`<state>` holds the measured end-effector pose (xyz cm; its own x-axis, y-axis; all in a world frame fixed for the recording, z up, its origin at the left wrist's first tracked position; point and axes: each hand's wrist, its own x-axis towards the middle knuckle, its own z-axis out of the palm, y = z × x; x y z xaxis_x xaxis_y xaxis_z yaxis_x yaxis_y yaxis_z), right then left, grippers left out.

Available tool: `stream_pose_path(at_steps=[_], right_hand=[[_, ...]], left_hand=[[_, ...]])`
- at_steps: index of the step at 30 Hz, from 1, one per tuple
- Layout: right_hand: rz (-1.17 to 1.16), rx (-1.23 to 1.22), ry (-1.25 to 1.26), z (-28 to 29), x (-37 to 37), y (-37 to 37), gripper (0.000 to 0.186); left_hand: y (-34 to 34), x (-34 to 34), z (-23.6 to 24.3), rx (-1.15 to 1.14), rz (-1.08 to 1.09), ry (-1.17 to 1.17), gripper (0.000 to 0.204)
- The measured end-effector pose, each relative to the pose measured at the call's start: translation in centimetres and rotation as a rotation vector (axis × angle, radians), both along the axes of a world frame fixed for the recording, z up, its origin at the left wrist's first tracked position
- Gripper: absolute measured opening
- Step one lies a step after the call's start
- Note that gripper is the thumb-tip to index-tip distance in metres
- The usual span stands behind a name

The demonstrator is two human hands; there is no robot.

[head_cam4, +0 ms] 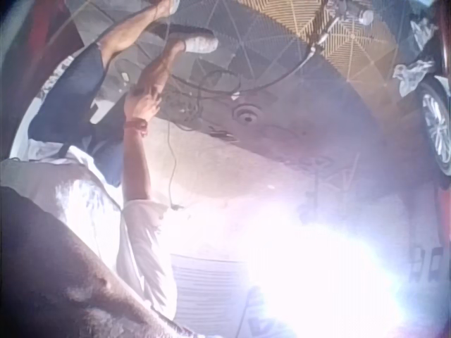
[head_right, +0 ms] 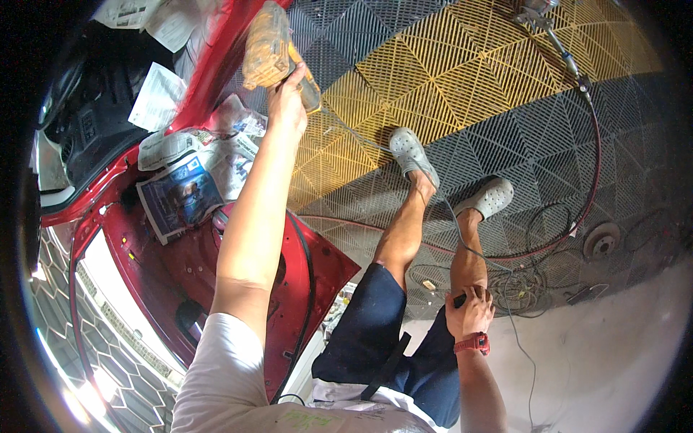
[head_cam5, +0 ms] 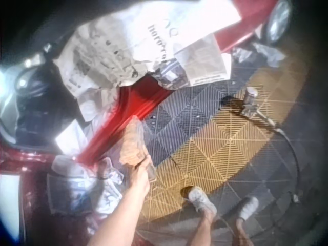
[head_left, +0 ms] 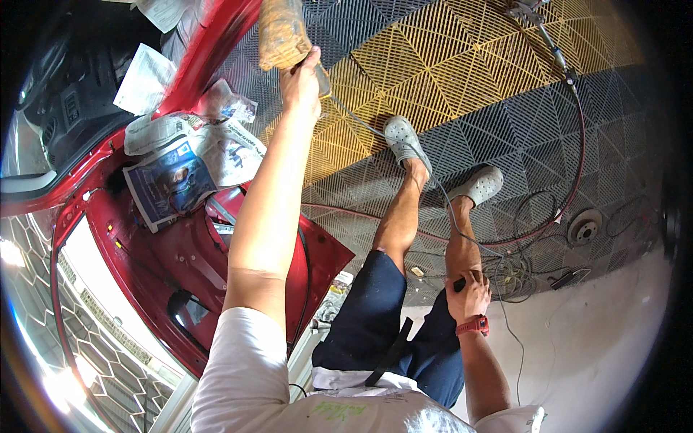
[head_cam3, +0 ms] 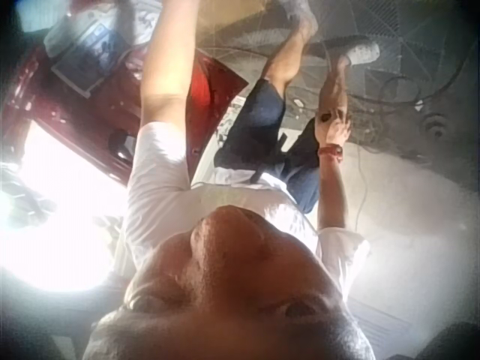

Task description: The person sands the interior edge of a red car door using an electric sander. They briefly pause to plug the sander into a wall outlet before continuing to sand the door panel.

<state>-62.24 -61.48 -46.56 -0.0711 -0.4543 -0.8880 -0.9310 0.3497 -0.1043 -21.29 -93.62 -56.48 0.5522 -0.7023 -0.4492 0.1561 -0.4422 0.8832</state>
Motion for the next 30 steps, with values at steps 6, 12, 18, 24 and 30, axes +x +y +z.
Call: stream_pose_path(at_steps=[6, 12, 18, 24, 30], right_hand=[[0.029, -0.023, 0.002, 0.1, -0.1, -0.2, 0.043], [0.029, -0.06, 0.004, 0.1, -0.2, 0.2, 0.042], [0.022, -0.026, 0.009, 0.2, 0.0, -0.2, 0.042], [0.021, -0.027, 0.009, 0.1, 0.0, -0.1, 0.043], [0.029, -0.026, 0.009, -0.1, -0.2, 0.1, 0.043]], left_hand=[[-2.4, -4.0, 0.7, -0.032, 0.01, -0.001, 0.048], [-4.0, -7.1, 2.3, -0.024, -0.146, -0.002, 0.038], [-3.9, -6.1, -0.1, 0.08, -0.261, 0.014, 0.041], [-1.7, -3.1, -3.1, 0.118, -0.194, 0.057, 0.05], [1.9, 1.7, -3.8, 0.126, -0.011, 0.004, 0.063]])
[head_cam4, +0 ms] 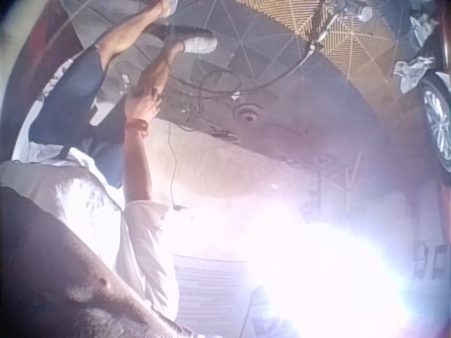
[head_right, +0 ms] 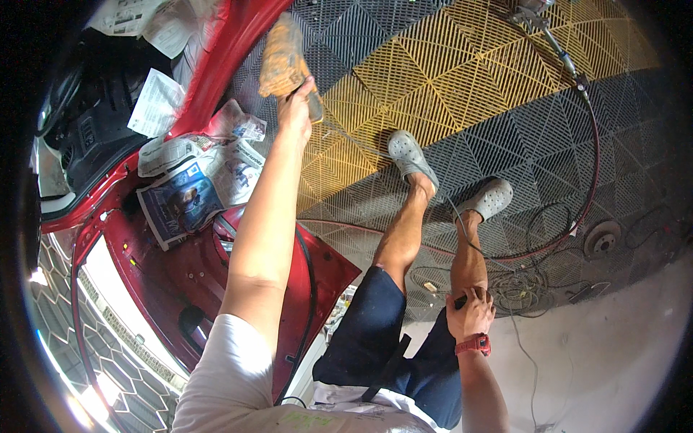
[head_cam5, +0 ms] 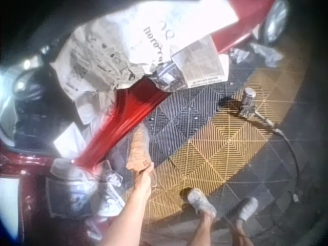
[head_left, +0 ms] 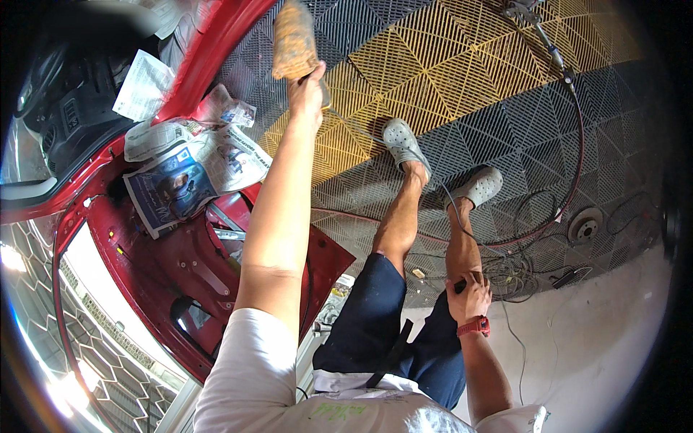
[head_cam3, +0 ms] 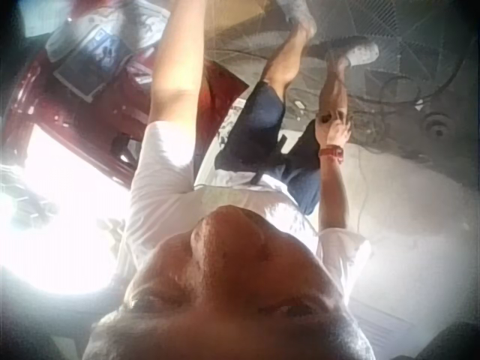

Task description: The person sands the interior edge of a red car door using an electric sander. They briefly pause to plug the sander into a wall outlet before continuing to sand the door panel.

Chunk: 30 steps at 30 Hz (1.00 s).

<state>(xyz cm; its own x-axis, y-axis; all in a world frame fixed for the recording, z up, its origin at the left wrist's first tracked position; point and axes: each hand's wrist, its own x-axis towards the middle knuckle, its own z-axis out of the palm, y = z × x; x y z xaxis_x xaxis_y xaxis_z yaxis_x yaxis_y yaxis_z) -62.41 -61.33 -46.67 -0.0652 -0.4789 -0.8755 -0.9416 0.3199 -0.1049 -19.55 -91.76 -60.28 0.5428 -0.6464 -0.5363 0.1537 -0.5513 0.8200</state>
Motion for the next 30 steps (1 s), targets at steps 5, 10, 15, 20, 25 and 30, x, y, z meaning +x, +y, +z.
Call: stream_pose_path(at_steps=[5, 10, 15, 20, 25, 30], right_hand=[[0.012, -0.017, 0.014, 0.1, 0.0, 0.3, 0.042], [-0.023, 0.067, 0.0, 0.4, 0.0, -0.3, 0.051], [-0.062, 0.125, -0.015, -0.4, -0.8, 0.8, 0.058], [-0.048, 0.119, -0.035, 0.4, -1.3, 0.6, 0.056], [-0.521, -0.213, -0.17, -1.0, -2.5, -0.1, 0.048], [-0.72, -0.571, -0.324, -0.5, -4.8, -7.6, 0.055]], left_hand=[[3.3, 3.3, -0.2, 0.021, 0.226, -0.077, 0.052], [9.7, 8.8, -3.2, 0.008, 0.333, 0.027, 0.038], [14.8, 3.6, -1.3, 0.077, 0.266, 0.374, 0.025], [17.2, -7.6, -0.3, 0.186, 0.089, 0.545, 0.029], [18.0, -21.7, 0.6, 0.31, -0.018, 0.787, 0.035], [19.4, -35.0, 5.0, 0.382, -0.37, 0.97, 0.041]])
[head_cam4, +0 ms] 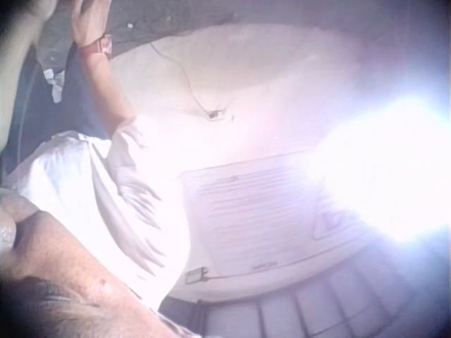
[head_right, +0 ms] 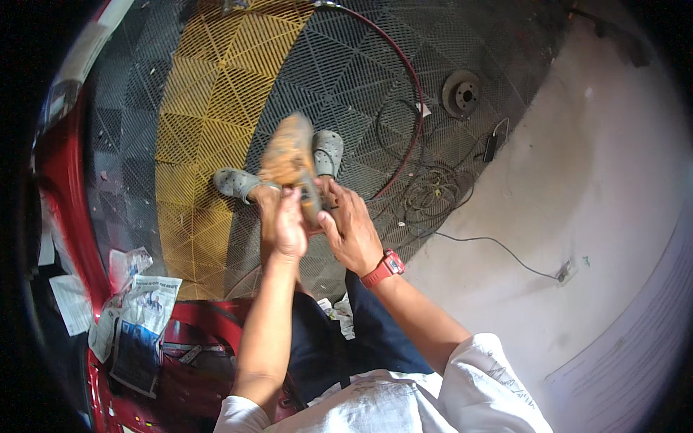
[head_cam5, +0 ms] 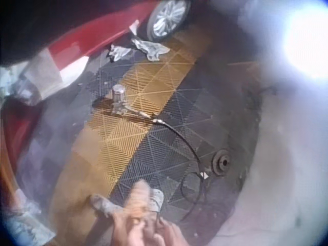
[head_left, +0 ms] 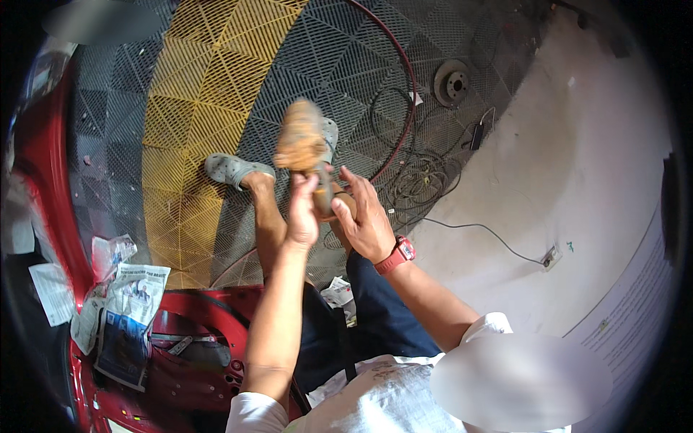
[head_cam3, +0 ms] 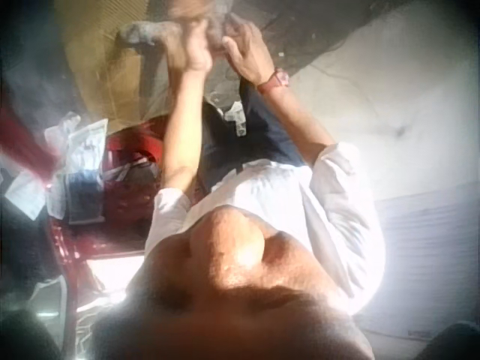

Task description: The person sands the interior edge of a red car door using an electric sander. They briefly pause to plug the sander into a wall outlet before continuing to sand the door panel.

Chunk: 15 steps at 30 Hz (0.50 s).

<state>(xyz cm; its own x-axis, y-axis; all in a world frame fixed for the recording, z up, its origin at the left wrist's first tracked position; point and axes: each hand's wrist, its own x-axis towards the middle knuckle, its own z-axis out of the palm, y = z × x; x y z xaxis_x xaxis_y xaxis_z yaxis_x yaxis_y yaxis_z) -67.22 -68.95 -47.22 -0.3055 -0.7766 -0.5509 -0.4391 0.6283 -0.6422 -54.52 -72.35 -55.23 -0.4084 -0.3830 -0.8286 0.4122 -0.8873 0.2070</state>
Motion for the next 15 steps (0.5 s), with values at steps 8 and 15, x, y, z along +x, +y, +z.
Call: stream_pose_path(at_steps=[8, 15], right_hand=[[-0.548, 0.013, -0.21, 3.2, -10.2, 6.0, 0.041], [-0.639, 0.185, -0.002, 0.3, -16.6, 10.1, 0.043]], left_hand=[[-0.3, -12.4, 6.5, -0.747, -0.624, 0.162, 0.087], [1.2, -6.8, 7.8, -0.883, -1.165, -0.188, 0.076]])
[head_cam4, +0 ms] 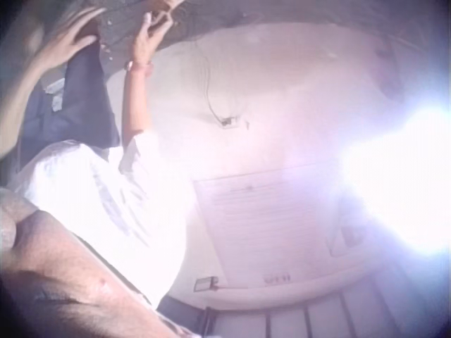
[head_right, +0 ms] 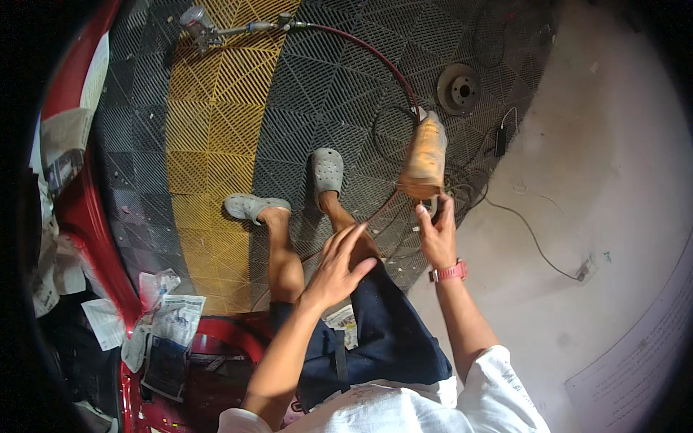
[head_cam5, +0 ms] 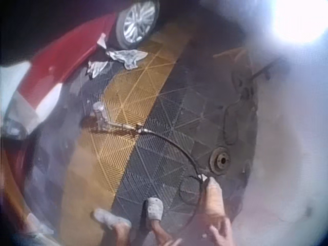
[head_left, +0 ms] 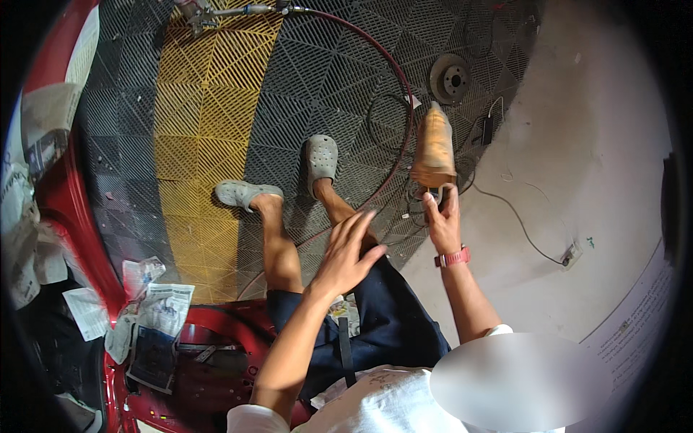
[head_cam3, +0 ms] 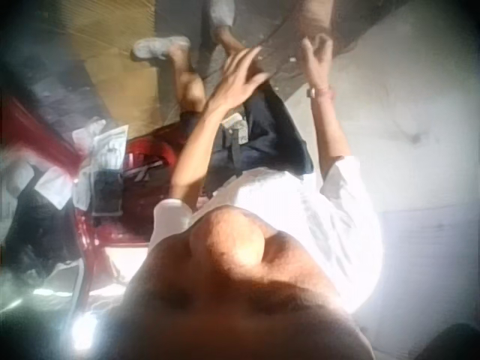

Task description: The person sands the interior edge of a red car door using an electric sander. They briefly pause to plug the sander into a wall outlet before continuing to sand the door panel.

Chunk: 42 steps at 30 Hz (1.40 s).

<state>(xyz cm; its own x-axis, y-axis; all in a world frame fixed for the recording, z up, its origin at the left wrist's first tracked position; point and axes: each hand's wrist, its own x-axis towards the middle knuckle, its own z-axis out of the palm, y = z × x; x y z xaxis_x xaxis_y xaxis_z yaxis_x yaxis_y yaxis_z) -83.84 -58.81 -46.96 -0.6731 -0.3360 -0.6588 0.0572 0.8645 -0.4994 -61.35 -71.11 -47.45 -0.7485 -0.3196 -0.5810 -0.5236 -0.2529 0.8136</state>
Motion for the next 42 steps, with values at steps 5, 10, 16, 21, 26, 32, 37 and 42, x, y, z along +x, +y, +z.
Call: stream_pose_path(at_steps=[5, 10, 16, 21, 26, 32, 37, 42], right_hand=[[0.33, 0.427, 0.243, -5.4, -7.4, 3.6, 0.061], [0.354, 0.64, 0.254, -14.3, -15.7, 17.7, 0.082], [0.413, 1.081, 0.211, -18.5, -18.4, 11.8, 0.088], [0.425, 1.04, 0.275, -26.2, -21.6, 15.1, 0.081], [0.402, 1.084, 0.386, -32.2, -19.7, 14.1, 0.08], [0.557, 0.833, 0.618, -32.6, -16.7, 17.1, 0.082], [0.646, 0.503, 0.85, -36.4, -22.7, 11.6, 0.079], [0.566, 0.195, 0.896, -42.2, -30.4, -1.9, 0.077]], left_hand=[[4.8, 14.7, 6.3, 0.038, -0.568, -0.22, 0.052], [3.3, 16.6, 14.0, 0.039, -0.555, -0.239, 0.014], [-0.8, 16.5, 14.5, 0.349, -0.656, -0.422, 0.026], [-11.1, 15.3, -0.9, 0.287, -0.176, -0.405, 0.018], [-20.2, 14.2, -15.3, -0.496, -0.153, -0.515, 0.036], [-25.2, 16.2, -19.0, -0.554, -0.138, -0.455, 0.045], [-27.0, 16.5, -17.2, -0.677, 0.054, -0.583, 0.047], [-25.3, 19.8, -15.5, -0.623, 0.149, -0.63, 0.047]])
